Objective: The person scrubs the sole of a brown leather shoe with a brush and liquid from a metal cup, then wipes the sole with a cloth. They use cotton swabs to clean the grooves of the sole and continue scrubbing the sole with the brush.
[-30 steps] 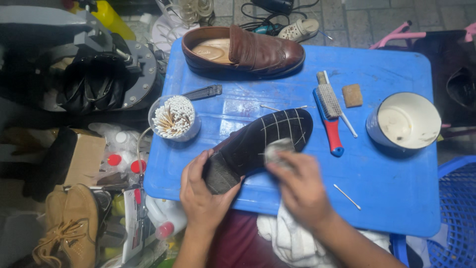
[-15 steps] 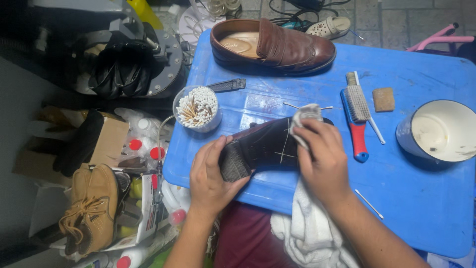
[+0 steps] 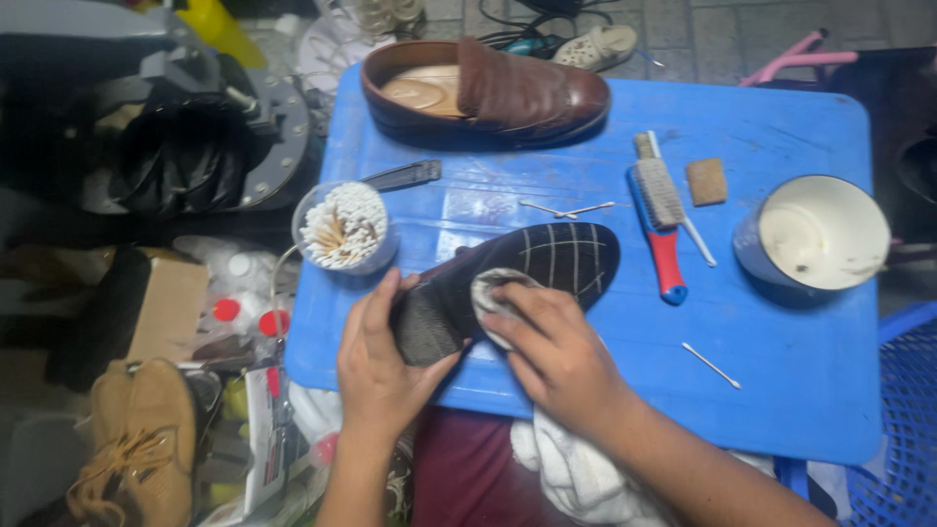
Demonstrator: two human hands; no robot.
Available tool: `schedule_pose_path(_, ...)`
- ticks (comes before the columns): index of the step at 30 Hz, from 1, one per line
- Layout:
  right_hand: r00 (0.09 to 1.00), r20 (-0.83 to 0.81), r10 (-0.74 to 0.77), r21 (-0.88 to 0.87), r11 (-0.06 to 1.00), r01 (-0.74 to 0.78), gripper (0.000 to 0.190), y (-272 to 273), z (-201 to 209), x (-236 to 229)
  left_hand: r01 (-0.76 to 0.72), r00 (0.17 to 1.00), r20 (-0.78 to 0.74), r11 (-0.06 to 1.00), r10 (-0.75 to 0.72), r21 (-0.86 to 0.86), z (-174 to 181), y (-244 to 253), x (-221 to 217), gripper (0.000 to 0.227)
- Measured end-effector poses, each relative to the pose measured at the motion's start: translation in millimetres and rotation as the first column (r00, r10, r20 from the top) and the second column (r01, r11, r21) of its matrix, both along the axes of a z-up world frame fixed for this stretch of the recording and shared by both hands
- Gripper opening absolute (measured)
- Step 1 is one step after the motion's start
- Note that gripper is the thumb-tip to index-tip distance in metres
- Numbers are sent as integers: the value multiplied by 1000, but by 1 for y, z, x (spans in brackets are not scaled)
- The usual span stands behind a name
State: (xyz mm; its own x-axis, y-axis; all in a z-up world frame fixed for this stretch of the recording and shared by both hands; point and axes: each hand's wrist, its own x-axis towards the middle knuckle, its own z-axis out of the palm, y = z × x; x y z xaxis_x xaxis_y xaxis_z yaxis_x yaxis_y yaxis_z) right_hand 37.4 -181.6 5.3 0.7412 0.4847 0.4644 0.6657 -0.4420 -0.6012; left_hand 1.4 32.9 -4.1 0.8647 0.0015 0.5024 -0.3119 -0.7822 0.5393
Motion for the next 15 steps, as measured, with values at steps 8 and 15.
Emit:
schedule_pose_path(8, 892, -238, -385, 99, 904, 416, 22, -58, -33, 8, -7, 1000, 13, 1000, 7, 29, -6, -1, -6, 108)
schedule_pose_path(15, 834, -445, -326, 363, 786, 501, 17, -61, -56, 16, 106, 967, 217, 983, -137, 149, -22, 5, -22, 103)
